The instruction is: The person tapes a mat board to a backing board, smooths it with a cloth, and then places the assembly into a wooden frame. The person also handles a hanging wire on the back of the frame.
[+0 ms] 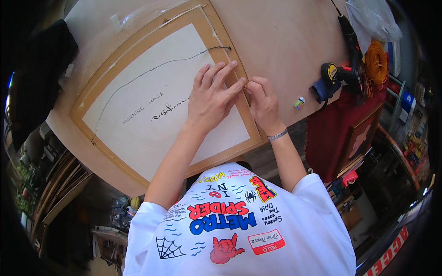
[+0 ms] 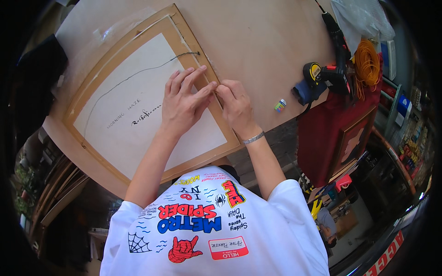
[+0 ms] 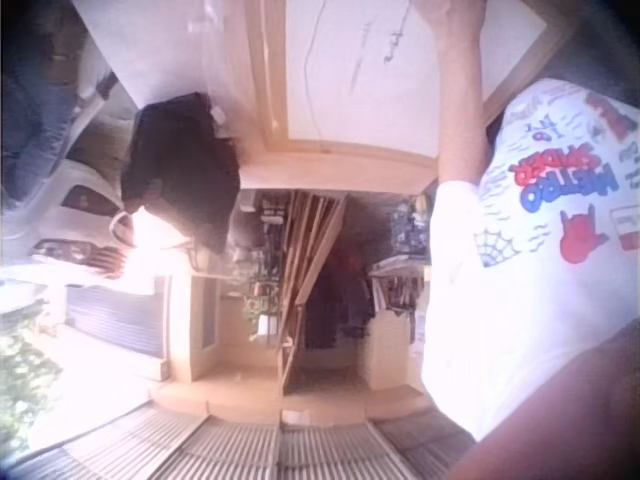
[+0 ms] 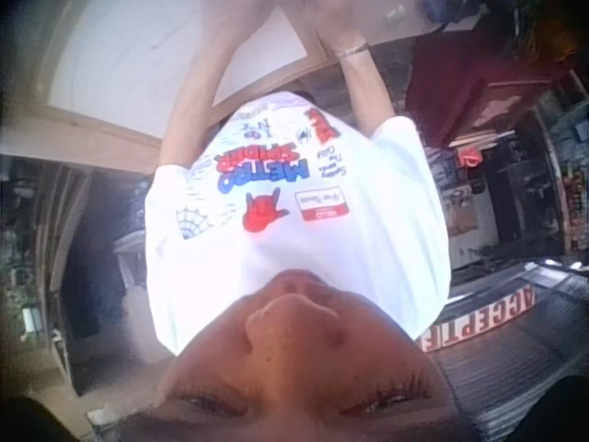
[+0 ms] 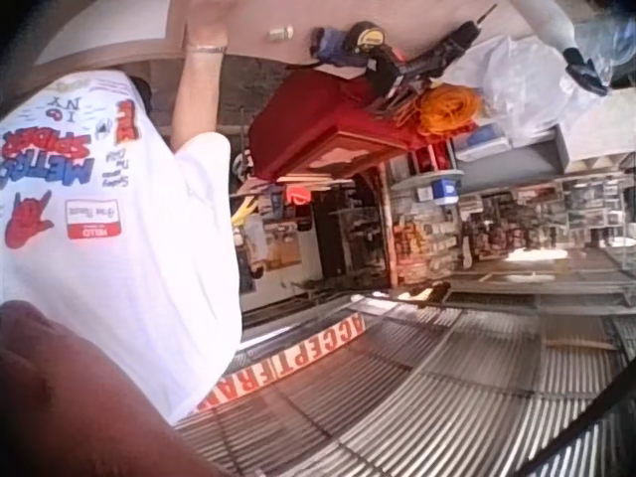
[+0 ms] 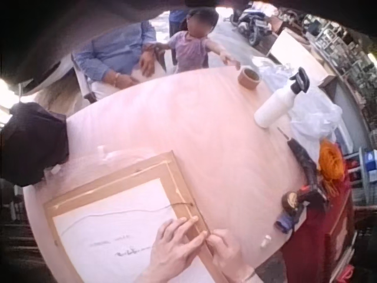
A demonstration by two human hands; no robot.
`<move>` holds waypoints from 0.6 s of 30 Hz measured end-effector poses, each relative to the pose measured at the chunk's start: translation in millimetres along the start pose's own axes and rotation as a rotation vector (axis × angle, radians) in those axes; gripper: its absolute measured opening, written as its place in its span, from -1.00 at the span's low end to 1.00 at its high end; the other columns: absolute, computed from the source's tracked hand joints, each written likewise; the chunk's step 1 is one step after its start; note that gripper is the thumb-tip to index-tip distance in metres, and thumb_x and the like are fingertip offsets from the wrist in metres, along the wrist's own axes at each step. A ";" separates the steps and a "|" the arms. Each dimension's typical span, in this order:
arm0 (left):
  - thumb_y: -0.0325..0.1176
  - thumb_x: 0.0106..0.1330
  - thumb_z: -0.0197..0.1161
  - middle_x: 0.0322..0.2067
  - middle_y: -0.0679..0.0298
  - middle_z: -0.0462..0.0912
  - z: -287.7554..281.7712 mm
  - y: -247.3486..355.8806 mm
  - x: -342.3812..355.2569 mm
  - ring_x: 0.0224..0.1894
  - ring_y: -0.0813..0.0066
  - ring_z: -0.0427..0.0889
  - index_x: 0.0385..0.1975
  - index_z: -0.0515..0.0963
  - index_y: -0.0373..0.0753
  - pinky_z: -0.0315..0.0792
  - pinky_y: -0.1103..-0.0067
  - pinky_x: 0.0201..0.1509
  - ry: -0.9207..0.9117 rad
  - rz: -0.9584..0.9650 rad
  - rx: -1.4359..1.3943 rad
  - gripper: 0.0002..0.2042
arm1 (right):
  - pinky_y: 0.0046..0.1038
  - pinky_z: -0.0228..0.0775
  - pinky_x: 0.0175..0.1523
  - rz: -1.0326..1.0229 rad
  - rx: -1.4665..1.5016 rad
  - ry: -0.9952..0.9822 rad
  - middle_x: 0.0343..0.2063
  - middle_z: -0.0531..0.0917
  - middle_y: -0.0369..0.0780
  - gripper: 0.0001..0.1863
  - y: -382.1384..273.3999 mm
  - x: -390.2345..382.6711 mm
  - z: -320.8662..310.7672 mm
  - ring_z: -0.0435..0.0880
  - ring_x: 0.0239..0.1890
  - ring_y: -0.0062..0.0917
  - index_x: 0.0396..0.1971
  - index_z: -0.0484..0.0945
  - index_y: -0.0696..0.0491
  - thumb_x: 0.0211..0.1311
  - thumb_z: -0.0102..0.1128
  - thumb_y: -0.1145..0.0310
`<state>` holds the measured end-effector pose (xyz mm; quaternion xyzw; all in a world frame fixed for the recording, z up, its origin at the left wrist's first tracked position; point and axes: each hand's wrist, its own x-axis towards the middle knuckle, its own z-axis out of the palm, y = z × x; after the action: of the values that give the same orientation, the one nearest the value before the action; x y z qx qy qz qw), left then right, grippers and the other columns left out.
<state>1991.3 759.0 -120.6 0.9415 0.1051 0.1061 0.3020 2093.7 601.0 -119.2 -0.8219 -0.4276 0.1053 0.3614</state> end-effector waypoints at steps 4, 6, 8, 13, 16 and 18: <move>-0.24 0.25 0.45 0.29 0.36 0.52 -1.2 -0.2 2.2 0.32 0.30 0.43 -0.01 0.67 0.13 0.19 0.22 0.49 0.007 0.014 0.022 -0.70 | -0.26 0.53 -0.01 -0.021 -0.028 -0.050 -0.12 0.56 -0.13 -0.70 8.4 2.9 -4.2 0.58 -0.05 -0.19 -0.13 0.51 0.12 0.14 0.26 0.67; -0.21 0.23 0.47 0.31 0.39 0.50 0.9 -1.1 1.6 0.35 0.28 0.40 0.01 0.68 0.16 0.20 0.23 0.49 0.007 0.016 0.023 -0.68 | -0.24 0.52 0.01 0.123 0.068 -0.053 -0.11 0.56 -0.13 -0.70 10.0 0.0 -2.4 0.57 -0.04 -0.19 -0.11 0.50 0.12 0.14 0.26 0.65; -0.20 0.23 0.47 0.31 0.41 0.50 2.1 -1.3 1.8 0.37 0.27 0.39 0.00 0.68 0.16 0.20 0.24 0.49 0.008 0.012 0.023 -0.68 | -0.23 0.52 0.03 0.015 0.014 -0.050 -0.11 0.55 -0.13 -0.69 9.8 2.3 -1.5 0.57 -0.03 -0.19 -0.09 0.49 0.12 0.16 0.26 0.63; -0.19 0.22 0.48 0.30 0.40 0.51 -0.2 -2.7 1.7 0.36 0.27 0.40 0.08 0.64 0.09 0.20 0.25 0.50 -0.012 0.007 0.003 -0.60 | -0.22 0.52 0.03 -0.124 -0.042 -0.059 -0.12 0.55 -0.11 -0.69 12.3 4.6 -4.4 0.57 -0.03 -0.17 -0.09 0.48 0.12 0.15 0.24 0.60; -0.19 0.20 0.50 0.30 0.39 0.52 -3.0 -1.0 4.4 0.35 0.28 0.41 0.20 0.54 0.00 0.22 0.27 0.49 -0.011 -0.047 -0.036 -0.47 | -0.23 0.53 0.02 -0.207 -0.076 -0.038 -0.11 0.55 -0.10 -0.69 11.4 25.7 -11.9 0.57 -0.04 -0.17 -0.09 0.48 0.13 0.14 0.24 0.59; -0.19 0.20 0.51 0.31 0.39 0.52 -2.0 -1.4 4.5 0.34 0.29 0.43 0.25 0.48 -0.05 0.23 0.27 0.49 0.002 -0.028 -0.037 -0.41 | -0.24 0.53 0.02 -0.287 -0.080 -0.041 -0.11 0.55 -0.10 -0.69 13.3 39.4 -18.4 0.57 -0.04 -0.17 -0.10 0.48 0.13 0.13 0.25 0.58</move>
<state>1994.9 762.3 -119.2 0.9341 0.1166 0.1047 0.3208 2135.0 617.4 -109.7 -0.7637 -0.5518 0.0521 0.3310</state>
